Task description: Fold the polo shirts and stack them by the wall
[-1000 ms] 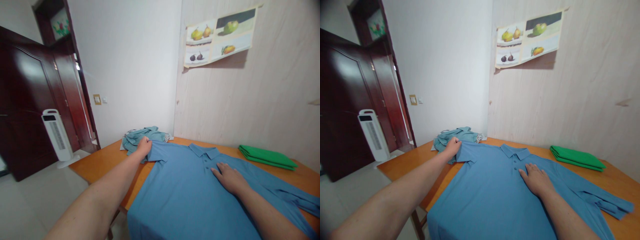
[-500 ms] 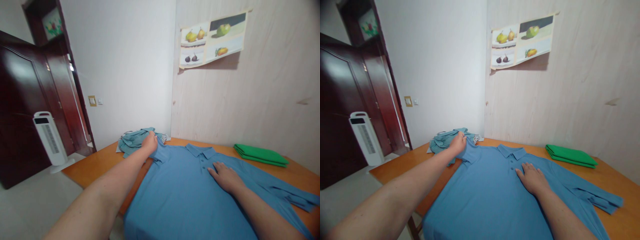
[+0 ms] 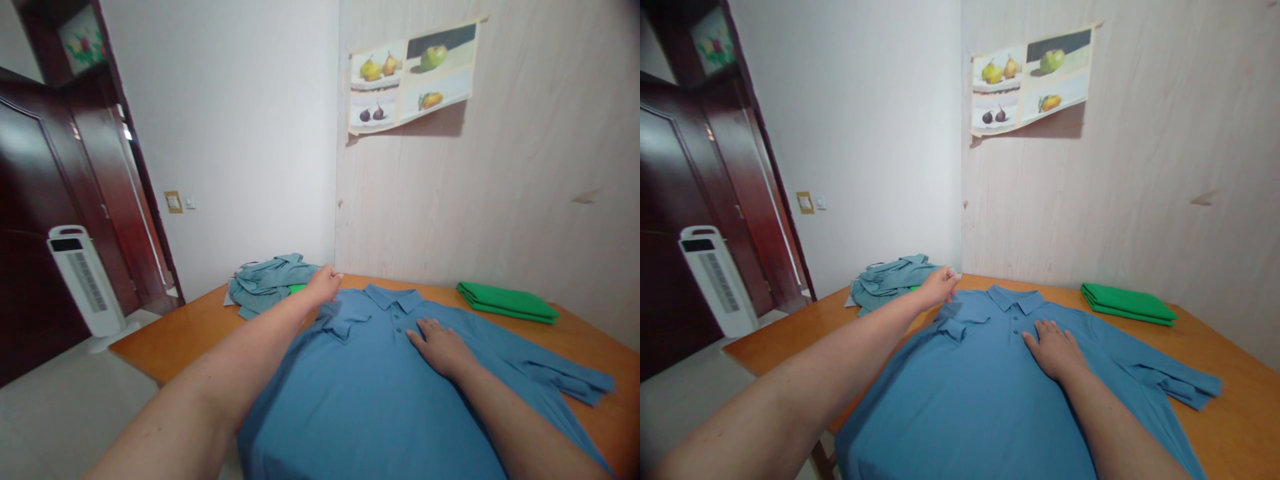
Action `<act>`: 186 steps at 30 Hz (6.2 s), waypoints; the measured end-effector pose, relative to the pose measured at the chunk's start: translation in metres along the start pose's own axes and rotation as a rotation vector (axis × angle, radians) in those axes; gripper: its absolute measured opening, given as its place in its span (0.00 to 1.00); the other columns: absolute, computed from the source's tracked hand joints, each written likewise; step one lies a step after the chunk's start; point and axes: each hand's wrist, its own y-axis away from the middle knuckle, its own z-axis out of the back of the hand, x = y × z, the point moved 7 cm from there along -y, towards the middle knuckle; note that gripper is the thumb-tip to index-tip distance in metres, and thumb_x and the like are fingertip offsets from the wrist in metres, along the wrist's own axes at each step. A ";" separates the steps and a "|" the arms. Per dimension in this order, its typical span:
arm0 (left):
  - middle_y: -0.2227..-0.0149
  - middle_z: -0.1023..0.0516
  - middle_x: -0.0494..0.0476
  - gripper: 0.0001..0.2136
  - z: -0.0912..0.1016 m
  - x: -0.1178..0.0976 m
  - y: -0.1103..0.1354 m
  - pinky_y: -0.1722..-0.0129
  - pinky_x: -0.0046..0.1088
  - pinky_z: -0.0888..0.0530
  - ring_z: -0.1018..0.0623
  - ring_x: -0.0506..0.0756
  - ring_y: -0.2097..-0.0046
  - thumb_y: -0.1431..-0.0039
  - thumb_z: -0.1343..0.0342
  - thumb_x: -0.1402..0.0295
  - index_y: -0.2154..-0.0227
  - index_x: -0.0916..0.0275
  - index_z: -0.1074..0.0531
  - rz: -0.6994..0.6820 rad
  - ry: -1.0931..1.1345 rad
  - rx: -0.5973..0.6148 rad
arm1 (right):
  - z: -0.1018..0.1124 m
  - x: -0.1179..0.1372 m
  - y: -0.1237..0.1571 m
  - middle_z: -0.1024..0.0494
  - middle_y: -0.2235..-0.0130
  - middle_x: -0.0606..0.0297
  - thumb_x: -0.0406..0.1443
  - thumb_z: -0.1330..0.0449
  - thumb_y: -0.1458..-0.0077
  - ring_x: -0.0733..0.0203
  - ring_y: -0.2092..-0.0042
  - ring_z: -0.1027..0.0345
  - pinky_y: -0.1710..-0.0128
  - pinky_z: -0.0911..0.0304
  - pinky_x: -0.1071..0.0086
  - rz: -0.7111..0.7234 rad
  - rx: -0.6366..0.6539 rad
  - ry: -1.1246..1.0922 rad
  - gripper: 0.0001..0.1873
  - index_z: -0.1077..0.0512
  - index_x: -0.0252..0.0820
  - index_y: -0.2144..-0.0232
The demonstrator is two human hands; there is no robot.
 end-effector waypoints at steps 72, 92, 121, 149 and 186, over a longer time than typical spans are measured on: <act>0.61 0.19 0.60 0.11 -0.024 0.071 -0.010 0.58 0.30 0.29 0.22 0.57 0.58 0.38 0.52 0.71 0.66 0.61 0.23 -0.016 -0.406 0.005 | 0.000 0.001 0.002 0.41 0.32 0.51 0.55 0.62 0.36 0.44 0.31 0.52 0.33 0.55 0.49 -0.020 0.012 0.037 0.42 0.40 0.32 0.34; 0.32 0.42 0.72 0.29 -0.079 0.054 -0.019 0.34 0.50 0.46 0.44 0.66 0.30 0.31 0.65 0.51 0.38 0.67 0.39 -0.160 -0.645 0.234 | 0.006 0.007 0.007 0.45 0.30 0.51 0.56 0.62 0.36 0.45 0.29 0.56 0.32 0.60 0.49 -0.038 0.049 0.006 0.42 0.43 0.33 0.33; 0.28 0.53 0.61 0.39 -0.111 0.000 0.050 0.32 0.51 0.53 0.54 0.62 0.28 0.36 0.72 0.39 0.30 0.59 0.50 -0.205 -0.375 0.483 | 0.004 0.005 0.004 0.44 0.31 0.50 0.55 0.61 0.36 0.44 0.30 0.55 0.33 0.59 0.49 -0.022 0.050 0.005 0.41 0.42 0.32 0.33; 0.28 0.56 0.66 0.43 -0.087 -0.024 0.083 0.35 0.63 0.60 0.56 0.69 0.28 0.40 0.70 0.35 0.31 0.60 0.48 -0.091 -0.491 0.351 | 0.014 0.010 0.006 0.46 0.30 0.51 0.55 0.61 0.35 0.46 0.29 0.57 0.32 0.62 0.52 -0.049 0.075 -0.022 0.40 0.44 0.34 0.32; 0.28 0.57 0.64 0.44 -0.125 -0.013 0.099 0.34 0.62 0.56 0.54 0.69 0.28 0.40 0.73 0.36 0.30 0.62 0.48 -0.133 -0.547 0.339 | 0.120 -0.117 0.014 0.18 0.59 0.53 0.43 0.45 0.40 0.51 0.55 0.25 0.58 0.34 0.66 -0.352 -0.177 -0.170 0.16 0.20 0.40 0.65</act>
